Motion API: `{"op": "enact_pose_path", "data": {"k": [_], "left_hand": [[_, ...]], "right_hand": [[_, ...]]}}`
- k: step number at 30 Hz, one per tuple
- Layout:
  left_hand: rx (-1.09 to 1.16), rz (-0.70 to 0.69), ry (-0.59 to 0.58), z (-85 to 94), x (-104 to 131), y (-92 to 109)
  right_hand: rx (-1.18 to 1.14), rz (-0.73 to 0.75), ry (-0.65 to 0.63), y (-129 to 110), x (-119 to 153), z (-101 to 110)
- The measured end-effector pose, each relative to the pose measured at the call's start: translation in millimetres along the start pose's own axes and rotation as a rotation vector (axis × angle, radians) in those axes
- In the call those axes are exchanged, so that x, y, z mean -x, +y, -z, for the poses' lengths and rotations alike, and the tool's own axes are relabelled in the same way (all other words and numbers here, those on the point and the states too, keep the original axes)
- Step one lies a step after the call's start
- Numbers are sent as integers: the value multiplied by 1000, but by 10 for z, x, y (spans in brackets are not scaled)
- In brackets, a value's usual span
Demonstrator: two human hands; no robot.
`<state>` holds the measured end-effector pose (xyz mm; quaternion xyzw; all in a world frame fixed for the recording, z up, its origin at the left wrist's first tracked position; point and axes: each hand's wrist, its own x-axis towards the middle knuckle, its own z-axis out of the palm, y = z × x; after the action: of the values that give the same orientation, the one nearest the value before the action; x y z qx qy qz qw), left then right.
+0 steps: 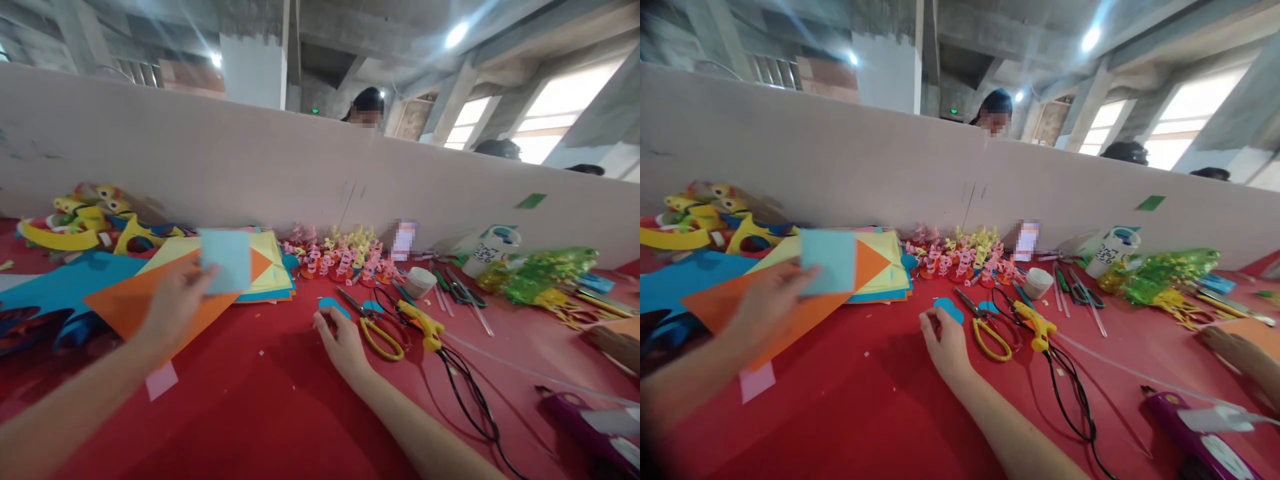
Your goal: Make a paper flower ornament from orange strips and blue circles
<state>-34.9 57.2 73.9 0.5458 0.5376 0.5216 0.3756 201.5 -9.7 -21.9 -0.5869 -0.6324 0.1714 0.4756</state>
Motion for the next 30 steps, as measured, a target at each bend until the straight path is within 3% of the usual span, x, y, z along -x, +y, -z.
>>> {"op": "enact_pose_path", "data": {"k": [2, 5, 11, 16, 22, 30], "left_hand": [[142, 75, -204, -326, 328, -170], [258, 119, -293, -575, 638, -424], [383, 259, -387, -556, 763, -612], [342, 367, -576, -586, 795, -661], [420, 415, -480, -600, 793, -643], [450, 442, -452, -598, 781, -626]], "right_hand": [[-160, -12, -75, -73, 59, -6], [-311, -45, -135, -129, 127, -49], [-335, -87, -143, -64, 143, -133], [-369, -70, -152, -70, 150, -116], [-664, -234, -227, -95, 129, -108], [-667, -264, -237, -36, 120, -141]]}}
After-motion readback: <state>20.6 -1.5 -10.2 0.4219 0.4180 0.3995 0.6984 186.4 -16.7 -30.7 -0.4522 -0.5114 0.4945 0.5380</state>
